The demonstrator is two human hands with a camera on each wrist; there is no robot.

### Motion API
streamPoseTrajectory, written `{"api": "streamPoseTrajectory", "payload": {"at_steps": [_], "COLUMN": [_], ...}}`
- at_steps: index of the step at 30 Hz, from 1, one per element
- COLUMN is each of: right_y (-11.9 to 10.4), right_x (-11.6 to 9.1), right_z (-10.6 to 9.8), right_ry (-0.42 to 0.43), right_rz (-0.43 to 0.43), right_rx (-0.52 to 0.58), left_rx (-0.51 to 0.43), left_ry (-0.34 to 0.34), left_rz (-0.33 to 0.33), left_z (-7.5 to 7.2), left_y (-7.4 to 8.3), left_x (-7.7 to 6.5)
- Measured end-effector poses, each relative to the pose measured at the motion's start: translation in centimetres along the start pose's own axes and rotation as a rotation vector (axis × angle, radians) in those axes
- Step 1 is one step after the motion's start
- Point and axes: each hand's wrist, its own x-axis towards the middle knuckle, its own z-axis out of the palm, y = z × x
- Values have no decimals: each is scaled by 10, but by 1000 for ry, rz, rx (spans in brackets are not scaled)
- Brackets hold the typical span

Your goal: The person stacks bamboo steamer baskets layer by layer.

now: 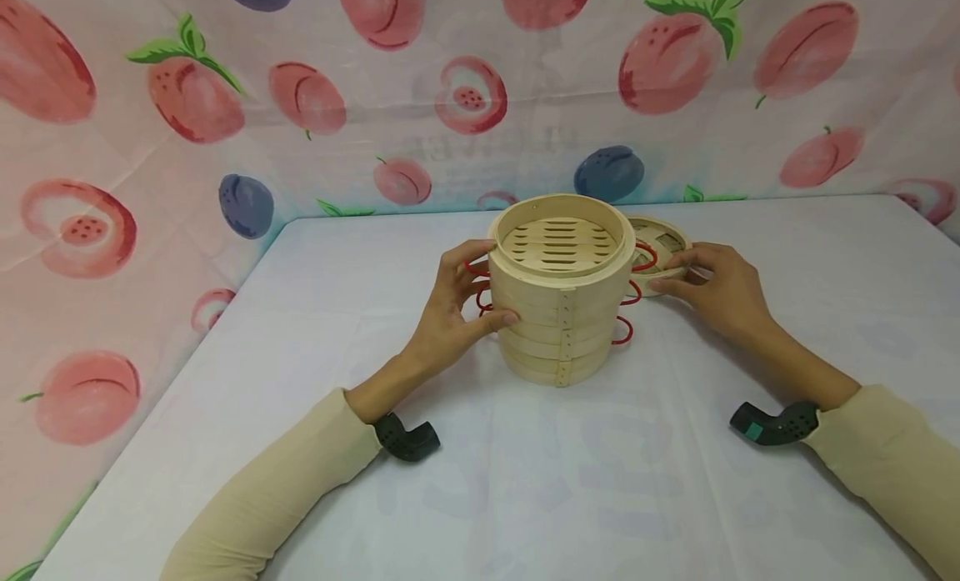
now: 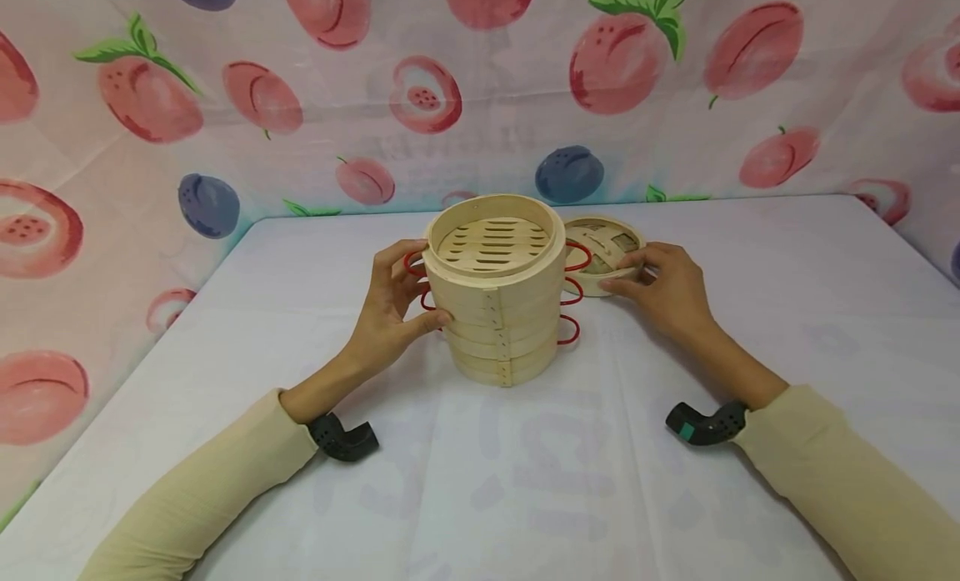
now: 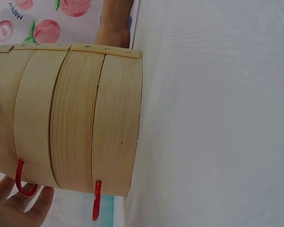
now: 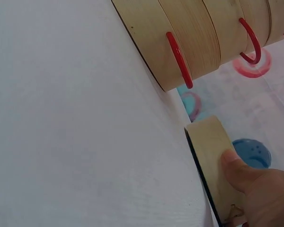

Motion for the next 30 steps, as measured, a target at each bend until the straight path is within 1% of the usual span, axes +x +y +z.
{"api": "streamPoseTrajectory", "payload": {"at_steps": [5,12,16,17,22,23,24,26,29,30], "right_y": [-4,-11,-18,-20,-29,-31,-33,-38,-44,-46], "right_x": [1,1,1,2,7,8,10,13,17,19], "right_z": [-6,-21,-32,-34,-47,-50,-52,-56,-62,-63], "right_ry": [-11,-6,-1,-2,-3,-6,-9,-20,-25,-23], "right_rz": [24,9,15,18,30,41,51,79,98,102], "right_rx": [-13,-7,1,1,-8,-7,-9,-15,-21,-24], "left_rx": [-7,-16,-21,-23,-31,-29,-30,-28,-29,-31], "left_ry": [-2,-9,-10,-10,-5,-3,-2,-1,0,1], "left_rz": [-2,1,9,8,4,2,5,6,8,8], "left_z": [0,1,0,0,-1,-1,-1,0,0,0], "left_y": [-1,0,0,-1,-19,-19,-19,-13,-2,-1], "left_x": [0,0,0,-1,-5,-5,-5,-4,-2,-2]}}
